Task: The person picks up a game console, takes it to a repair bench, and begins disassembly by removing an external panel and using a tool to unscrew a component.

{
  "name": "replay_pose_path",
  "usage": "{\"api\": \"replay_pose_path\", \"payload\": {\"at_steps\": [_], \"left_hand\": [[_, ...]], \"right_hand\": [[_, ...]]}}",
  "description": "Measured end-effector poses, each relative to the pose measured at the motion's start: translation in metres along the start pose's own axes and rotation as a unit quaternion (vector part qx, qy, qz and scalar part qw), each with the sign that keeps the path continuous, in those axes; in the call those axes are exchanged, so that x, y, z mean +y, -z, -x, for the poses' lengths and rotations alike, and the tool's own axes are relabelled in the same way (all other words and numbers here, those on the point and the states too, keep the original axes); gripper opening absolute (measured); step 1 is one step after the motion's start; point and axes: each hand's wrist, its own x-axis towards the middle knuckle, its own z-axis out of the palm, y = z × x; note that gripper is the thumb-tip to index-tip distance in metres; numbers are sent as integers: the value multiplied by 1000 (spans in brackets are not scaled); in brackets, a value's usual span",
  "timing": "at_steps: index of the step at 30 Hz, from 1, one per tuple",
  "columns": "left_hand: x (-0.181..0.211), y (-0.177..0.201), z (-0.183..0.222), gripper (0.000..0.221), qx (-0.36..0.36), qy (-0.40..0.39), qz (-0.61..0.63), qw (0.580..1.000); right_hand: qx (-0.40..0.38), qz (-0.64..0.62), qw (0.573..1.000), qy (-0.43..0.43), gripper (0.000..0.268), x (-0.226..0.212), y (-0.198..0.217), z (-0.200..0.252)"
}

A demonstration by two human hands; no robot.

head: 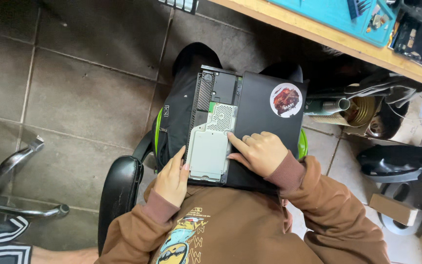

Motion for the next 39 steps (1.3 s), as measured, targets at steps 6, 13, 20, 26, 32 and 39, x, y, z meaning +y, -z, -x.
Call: {"api": "replay_pose_path", "payload": {"at_steps": [6, 13, 20, 26, 32, 39], "left_hand": [[-9, -13, 7, 58, -29, -11, -42, 999], [-37, -36, 8, 61, -28, -8, -115, 993], [-68, -53, 4, 64, -27, -2, -147, 989], [-86, -64, 1, 66, -5, 25, -171, 985], [-89, -65, 2, 65, 11, 42, -194, 980], [-81, -60, 1, 64, -52, 8, -197, 979]], "right_hand": [[-24, -45, 998, -33, 47, 15, -18, 0], [275, 1, 958, -77, 8, 98, 121, -70], [148, 49, 927, -341, 49, 202, 144, -187], [48, -11, 903, -427, 32, 228, 139, -219], [110, -431, 810, -383, 30, 237, 168, -181], [92, -822, 560, 50, 30, 140, 127, -102]]}}
